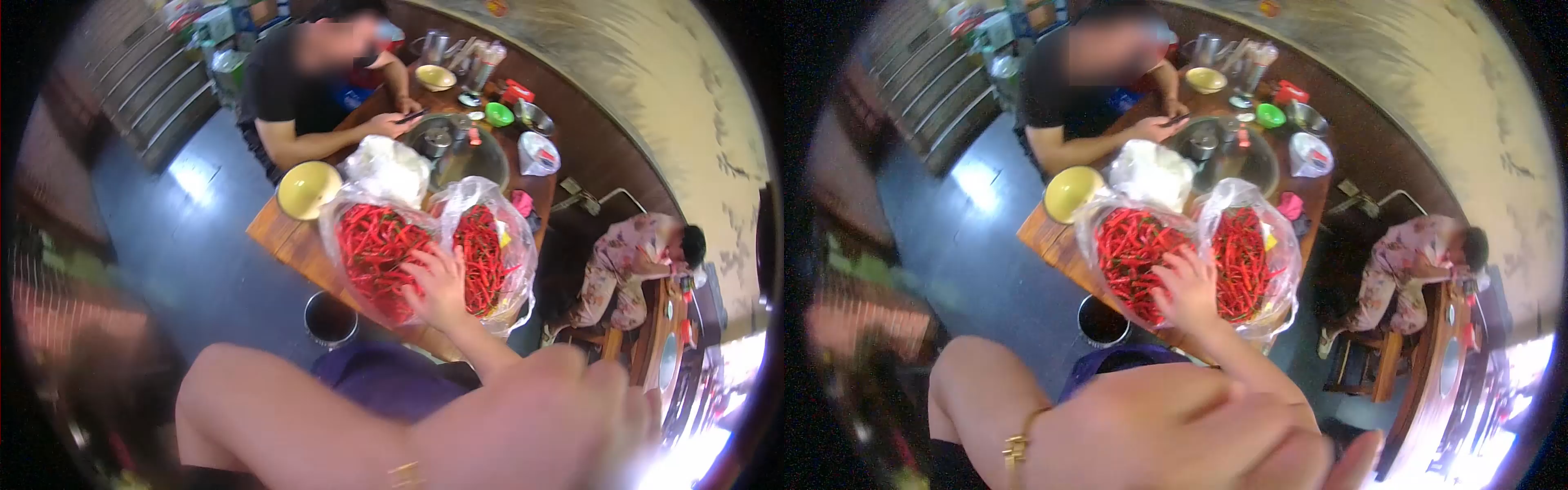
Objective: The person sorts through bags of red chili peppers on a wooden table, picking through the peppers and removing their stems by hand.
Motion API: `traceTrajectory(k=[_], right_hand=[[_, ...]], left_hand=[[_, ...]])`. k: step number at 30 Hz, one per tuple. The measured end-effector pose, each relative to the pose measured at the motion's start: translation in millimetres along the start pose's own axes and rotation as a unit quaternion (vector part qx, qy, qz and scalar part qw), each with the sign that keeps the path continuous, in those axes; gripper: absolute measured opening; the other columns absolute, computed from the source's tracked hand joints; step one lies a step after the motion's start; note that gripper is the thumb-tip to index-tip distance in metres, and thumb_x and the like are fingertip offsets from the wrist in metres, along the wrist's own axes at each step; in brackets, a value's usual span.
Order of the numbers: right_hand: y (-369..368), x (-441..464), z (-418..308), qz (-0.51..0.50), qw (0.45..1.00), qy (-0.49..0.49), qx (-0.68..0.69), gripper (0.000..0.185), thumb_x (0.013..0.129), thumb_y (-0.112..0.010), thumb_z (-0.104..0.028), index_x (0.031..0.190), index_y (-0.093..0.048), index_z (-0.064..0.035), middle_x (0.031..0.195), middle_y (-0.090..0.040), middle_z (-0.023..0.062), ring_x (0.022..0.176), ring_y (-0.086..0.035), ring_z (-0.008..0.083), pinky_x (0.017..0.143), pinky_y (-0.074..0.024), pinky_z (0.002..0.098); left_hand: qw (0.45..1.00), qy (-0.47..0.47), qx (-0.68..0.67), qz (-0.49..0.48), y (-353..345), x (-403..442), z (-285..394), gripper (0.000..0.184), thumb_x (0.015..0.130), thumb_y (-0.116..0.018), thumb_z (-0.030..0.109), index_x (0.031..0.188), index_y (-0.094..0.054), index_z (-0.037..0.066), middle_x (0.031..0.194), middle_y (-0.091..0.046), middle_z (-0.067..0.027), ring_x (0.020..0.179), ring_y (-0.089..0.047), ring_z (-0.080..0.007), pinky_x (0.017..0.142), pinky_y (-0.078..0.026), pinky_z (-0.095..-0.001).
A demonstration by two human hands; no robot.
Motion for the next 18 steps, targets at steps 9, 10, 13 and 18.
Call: traceTrajectory(k=[9, 10, 13, 18], right_hand=[[-2, -9, 12, 0.004, 0.999, -0.032, 0.001, 0.035, 0.07, -0.073, -0.023, 0.105, -0.068, -0.0185, 0.12, -0.058, 0.0027, 0.125, -0.045, 0.029, 0.11, -0.0209, 0.0597], [-2, -9, 14, 0.016, 0.999, -0.032, 0.008, 0.034, 0.07, -0.073, -0.022, 0.104, -0.069, -0.0184, 0.118, -0.06, 0.0029, 0.124, -0.046, 0.0291, 0.111, -0.0213, 0.0584], [-4, -15, 22, 0.045, 0.997, -0.055, 0.021, 0.033, 0.071, -0.073, -0.024, 0.104, -0.068, -0.019, 0.116, -0.06, 0.0032, 0.123, -0.047, 0.0287, 0.11, -0.0209, 0.06], [10, -24, 51, 0.07, 0.992, -0.105, 0.028, 0.036, 0.073, -0.072, -0.025, 0.106, -0.067, -0.0124, 0.115, -0.061, 0.0099, 0.118, -0.051, 0.0309, 0.107, -0.0319, 0.0529]], left_hand=[[0.972, -0.096, 0.203, 0.074, -5, 1, 1, 0.013, 0.071, -0.064, 0.021, 0.082, -0.067, 0.015, 0.057, -0.048, -0.0005, 0.05, -0.052, -0.0158, 0.053, -0.047, -0.029], [0.961, -0.106, 0.24, 0.084, -1, -1, 2, 0.015, 0.072, -0.064, 0.022, 0.085, -0.068, 0.016, 0.059, -0.048, 0.0001, 0.051, -0.052, -0.0149, 0.054, -0.048, -0.0283], [0.937, -0.094, 0.315, 0.117, 13, -12, 7, 0.023, 0.073, -0.065, 0.025, 0.094, -0.071, 0.018, 0.063, -0.047, 0.0021, 0.055, -0.053, -0.0121, 0.059, -0.049, -0.0262], [0.97, 0.099, 0.215, -0.054, 36, -57, -31, 0.022, 0.075, -0.077, 0.019, 0.093, -0.07, 0.007, 0.088, -0.068, -0.0024, 0.073, -0.066, -0.0151, 0.07, -0.055, -0.0302]])
Point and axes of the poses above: each hand's wrist, its own x-axis towards the middle knuckle, its own y-axis out of the back of the hand, z = x × y, the point moved 2 cm from there along x, towards the middle knuckle
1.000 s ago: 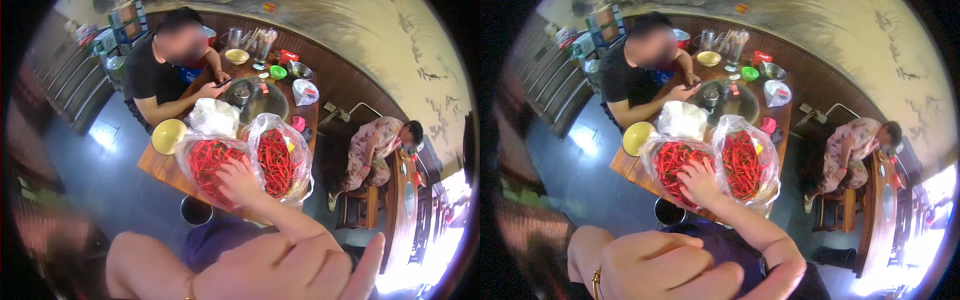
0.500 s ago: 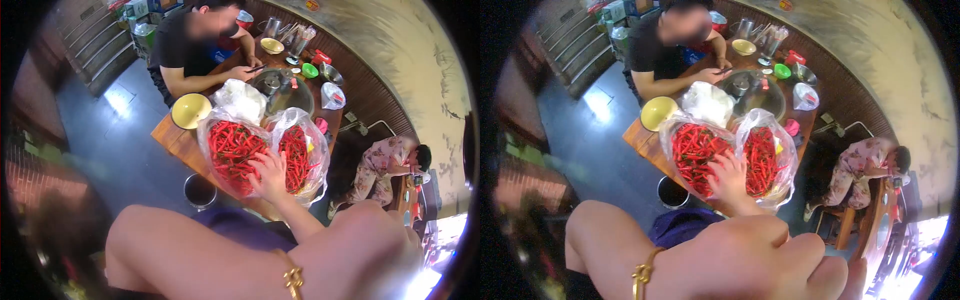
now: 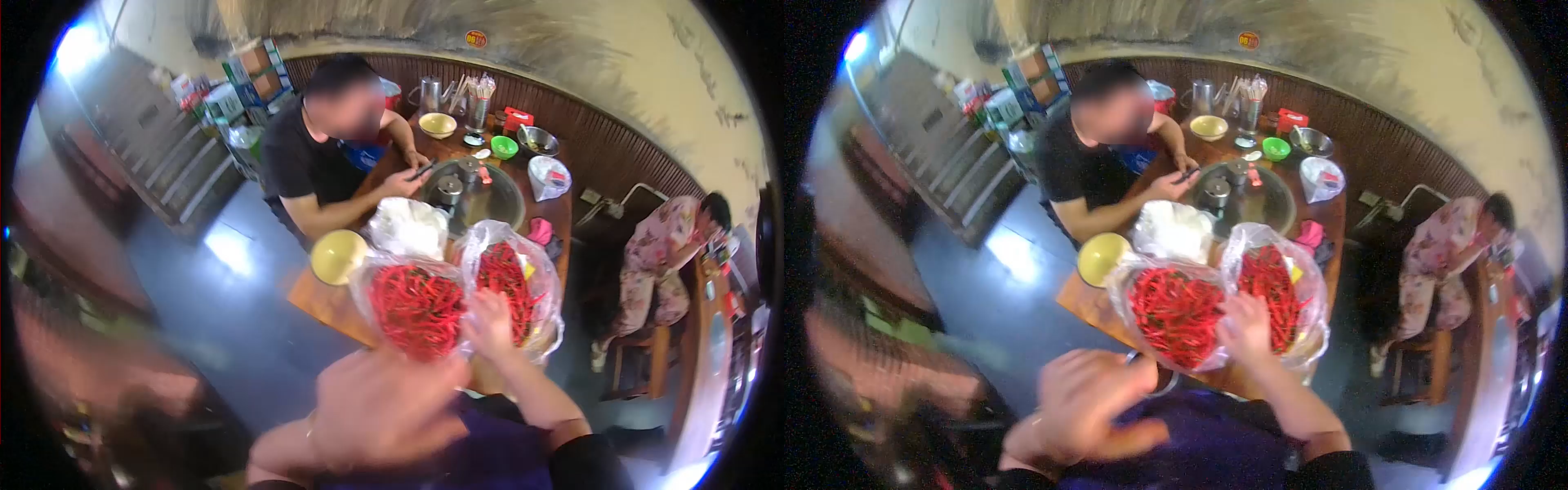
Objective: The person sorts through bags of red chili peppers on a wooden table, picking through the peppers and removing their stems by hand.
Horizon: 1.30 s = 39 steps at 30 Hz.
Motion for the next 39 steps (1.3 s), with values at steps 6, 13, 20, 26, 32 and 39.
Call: traceTrajectory(k=[6, 13, 20, 26, 32, 39], right_hand=[[-13, -10, 94, -0.039, 0.976, -0.214, 0.029, 0.039, 0.084, -0.062, -0.026, 0.115, -0.062, -0.0036, 0.122, -0.058, 0.0212, 0.118, -0.053, 0.036, 0.103, -0.0403, 0.0429], [-1, -2, 136, -0.061, 0.938, -0.34, 0.03, 0.047, 0.083, -0.064, -0.03, 0.122, -0.058, -0.0037, 0.129, -0.054, 0.0209, 0.118, -0.053, 0.0355, 0.102, -0.0415, 0.0418], [-14, -9, 135, -0.267, 0.905, -0.297, -0.147, 0.084, 0.077, -0.063, -0.057, 0.145, -0.036, -0.0146, 0.152, -0.029, 0.0164, 0.136, -0.034, 0.038, 0.112, -0.0286, 0.0475], [-8, -7, 116, -0.313, 0.887, -0.306, -0.144, 0.085, 0.077, -0.062, -0.059, 0.144, -0.036, -0.0149, 0.153, -0.028, 0.0149, 0.135, -0.034, 0.0391, 0.111, -0.0279, 0.052], [-7, -7, 110, -0.234, 0.906, -0.307, -0.173, 0.08, 0.077, -0.066, -0.053, 0.142, -0.039, -0.0149, 0.153, -0.025, 0.0156, 0.143, -0.015, 0.0362, 0.112, -0.0224, 0.0548], [-12, -3, 119, -0.253, 0.884, -0.332, -0.21, 0.076, 0.079, -0.065, -0.05, 0.142, -0.04, -0.0156, 0.151, -0.029, 0.015, 0.139, -0.026, 0.0349, 0.111, -0.0244, 0.0524]], left_hand=[[0.894, 0.372, -0.25, 0.012, -140, -158, -142, 0.031, 0.086, -0.065, 0.004, 0.116, -0.06, -0.002, 0.099, -0.068, -0.0075, 0.085, -0.064, -0.0121, 0.078, -0.052, -0.0267], [0.855, 0.435, -0.277, 0.044, -143, -189, -121, 0.032, 0.09, -0.061, 0.005, 0.12, -0.058, -0.002, 0.101, -0.068, -0.0095, 0.09, -0.064, -0.0131, 0.082, -0.051, -0.0266], [0.886, 0.388, -0.234, 0.098, -137, -170, -119, 0.028, 0.089, -0.061, 0.002, 0.117, -0.059, -0.004, 0.097, -0.067, -0.0091, 0.09, -0.064, -0.0138, 0.081, -0.05, -0.0257], [0.875, 0.41, -0.24, 0.088, -144, -180, -113, 0.028, 0.09, -0.061, 0.007, 0.116, -0.061, -0.001, 0.098, -0.068, -0.0108, 0.09, -0.065, -0.0151, 0.082, -0.051, -0.0276], [0.87, 0.417, -0.256, 0.066, -146, -184, -107, 0.027, 0.091, -0.06, 0.005, 0.116, -0.06, -0.003, 0.1, -0.067, -0.0093, 0.091, -0.064, -0.0127, 0.082, -0.05, -0.0256], [0.868, 0.418, -0.261, 0.053, -143, -180, -102, 0.027, 0.091, -0.061, 0.007, 0.117, -0.06, -0.002, 0.098, -0.067, -0.0086, 0.091, -0.064, -0.0125, 0.082, -0.05, -0.0258]])
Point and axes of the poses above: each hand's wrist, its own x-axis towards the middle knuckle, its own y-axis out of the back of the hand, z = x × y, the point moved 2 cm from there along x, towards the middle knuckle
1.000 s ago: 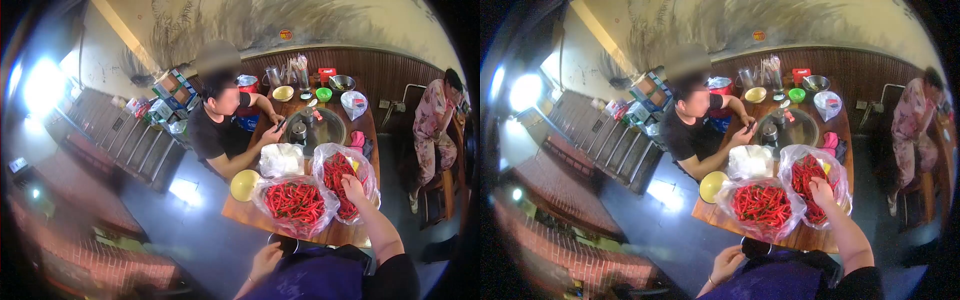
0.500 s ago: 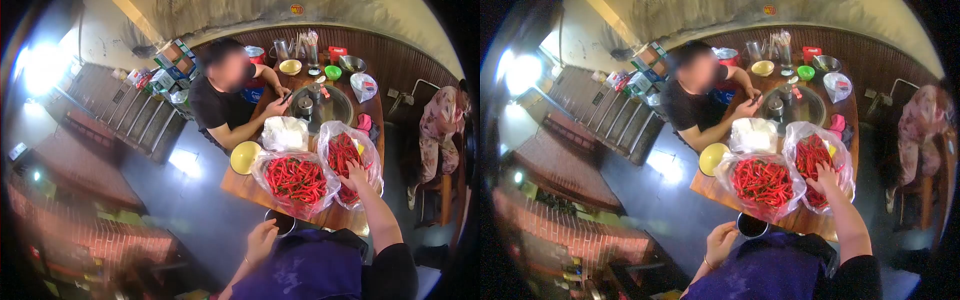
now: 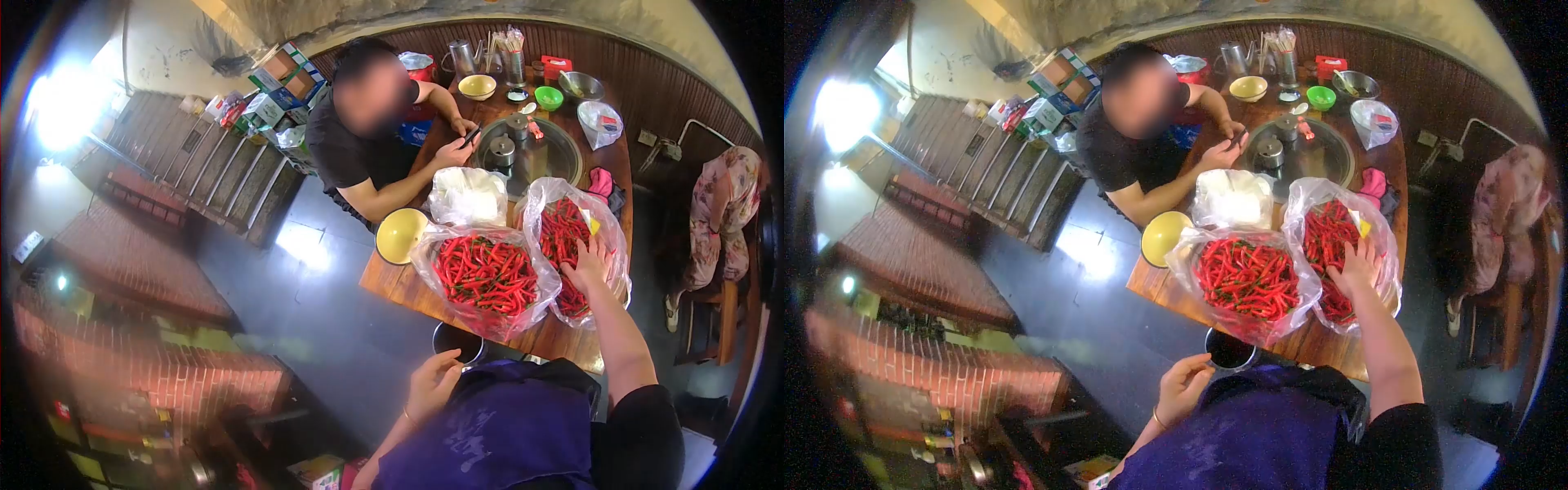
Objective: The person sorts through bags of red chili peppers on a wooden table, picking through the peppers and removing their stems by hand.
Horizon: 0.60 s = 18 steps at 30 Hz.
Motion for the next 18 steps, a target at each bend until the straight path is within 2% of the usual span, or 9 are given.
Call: traceTrajectory(k=[2, 5, 11, 14, 18], right_hand=[[-11, 10, 5, -0.053, 0.998, 0.004, 0.034, 0.074, 0.081, -0.063, -0.051, 0.142, -0.04, -0.0164, 0.15, -0.032, 0.0141, 0.136, -0.032, 0.0351, 0.11, -0.0267, 0.0528], [-15, 9, 2, -0.077, 0.997, 0.028, 0.003, 0.073, 0.083, -0.06, -0.053, 0.143, -0.038, -0.0182, 0.148, -0.035, 0.0127, 0.132, -0.038, 0.0361, 0.106, -0.0316, 0.0541], [-4, -1, -3, -0.048, 0.998, 0.012, 0.046, 0.072, 0.082, -0.059, -0.055, 0.141, -0.041, -0.019, 0.144, -0.039, 0.0146, 0.129, -0.04, 0.0366, 0.102, -0.0383, 0.0537], [-12, 0, 0, -0.038, 0.996, 0.054, 0.054, 0.071, 0.081, -0.061, -0.053, 0.139, -0.045, -0.0173, 0.141, -0.041, 0.016, 0.126, -0.042, 0.037, 0.101, -0.04, 0.0544], [-14, -12, 3, -0.058, 0.993, 0.1, 0.024, 0.08, 0.073, -0.068, -0.057, 0.138, -0.046, -0.017, 0.142, -0.039, 0.0173, 0.129, -0.038, 0.0372, 0.098, -0.0409, 0.0548]], left_hand=[[1.0, 0.005, -0.001, -0.001, -1, -2, 0, 0.027, 0.091, -0.06, 0.008, 0.117, -0.06, -0.002, 0.097, -0.067, -0.0086, 0.091, -0.064, -0.0126, 0.083, -0.05, -0.0259], [1.0, 0.015, 0.008, 0.003, 1, -5, 2, 0.028, 0.091, -0.06, 0.008, 0.117, -0.06, -0.002, 0.097, -0.067, -0.0086, 0.091, -0.064, -0.0128, 0.083, -0.05, -0.026], [1.0, 0.008, -0.005, 0.009, 0, -9, -3, 0.028, 0.091, -0.06, 0.008, 0.117, -0.06, -0.002, 0.097, -0.067, -0.0086, 0.09, -0.064, -0.0129, 0.083, -0.051, -0.0264], [1.0, 0.009, -0.001, 0.005, -2, -10, 0, 0.028, 0.091, -0.061, 0.008, 0.117, -0.06, -0.001, 0.097, -0.067, -0.0083, 0.091, -0.064, -0.0127, 0.082, -0.051, -0.0263], [1.0, 0.015, -0.008, -0.002, -3, -12, -1, 0.029, 0.091, -0.061, 0.008, 0.118, -0.06, -0.001, 0.097, -0.067, -0.0078, 0.09, -0.064, -0.0126, 0.082, -0.05, -0.0261]])
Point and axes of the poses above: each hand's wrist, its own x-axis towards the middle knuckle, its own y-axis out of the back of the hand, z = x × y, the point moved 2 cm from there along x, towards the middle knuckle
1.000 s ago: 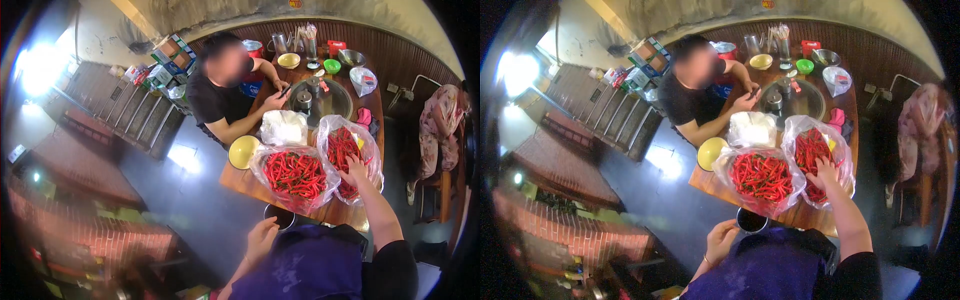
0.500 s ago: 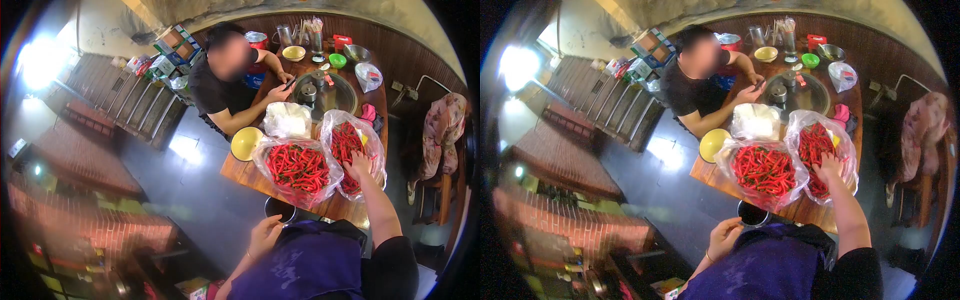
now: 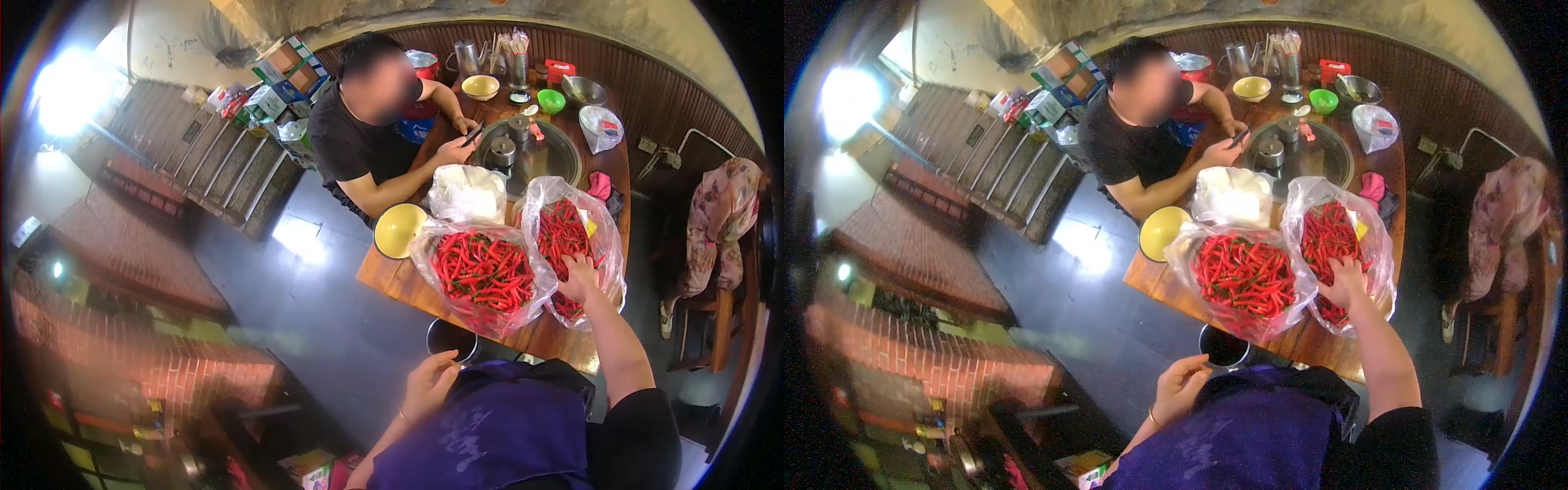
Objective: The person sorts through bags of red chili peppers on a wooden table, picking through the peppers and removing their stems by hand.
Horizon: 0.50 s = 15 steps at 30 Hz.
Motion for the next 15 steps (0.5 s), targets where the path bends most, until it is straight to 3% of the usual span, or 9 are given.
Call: traceTrajectory(k=[5, 9, 15], right_hand=[[-8, -9, -2, 0.014, 0.999, 0.014, -0.026, 0.098, 0.062, -0.079, -0.051, 0.144, -0.036, -0.0192, 0.144, -0.035, 0.0187, 0.128, -0.039, 0.0396, 0.096, -0.0435, 0.0552], [9, -12, -17, -0.011, 1.0, 0.022, 0.002, 0.116, 0.058, -0.084, -0.046, 0.151, -0.018, -0.0276, 0.153, -0.021, 0.0202, 0.133, -0.033, 0.0436, 0.099, -0.0406, 0.0576], [10, 0, -12, -0.101, 0.993, 0.043, -0.044, 0.123, 0.051, -0.089, -0.044, 0.151, -0.02, -0.0276, 0.153, -0.019, 0.0217, 0.132, -0.034, 0.0464, 0.101, -0.0412, 0.0552]], left_hand=[[1.0, -0.013, 0.003, -0.016, -4, 2, 3, 0.029, 0.091, -0.061, 0.009, 0.118, -0.06, -0.001, 0.096, -0.067, -0.0073, 0.09, -0.063, -0.0119, 0.082, -0.05, -0.0255], [0.999, -0.027, -0.006, -0.034, -8, 5, 0, 0.029, 0.092, -0.061, 0.009, 0.118, -0.06, -0.001, 0.096, -0.068, -0.0074, 0.09, -0.063, -0.0113, 0.082, -0.05, -0.025], [0.999, -0.022, -0.003, -0.049, -12, 8, 10, 0.028, 0.092, -0.061, 0.01, 0.119, -0.06, -0.001, 0.096, -0.068, -0.0072, 0.09, -0.063, -0.011, 0.081, -0.05, -0.0249]])
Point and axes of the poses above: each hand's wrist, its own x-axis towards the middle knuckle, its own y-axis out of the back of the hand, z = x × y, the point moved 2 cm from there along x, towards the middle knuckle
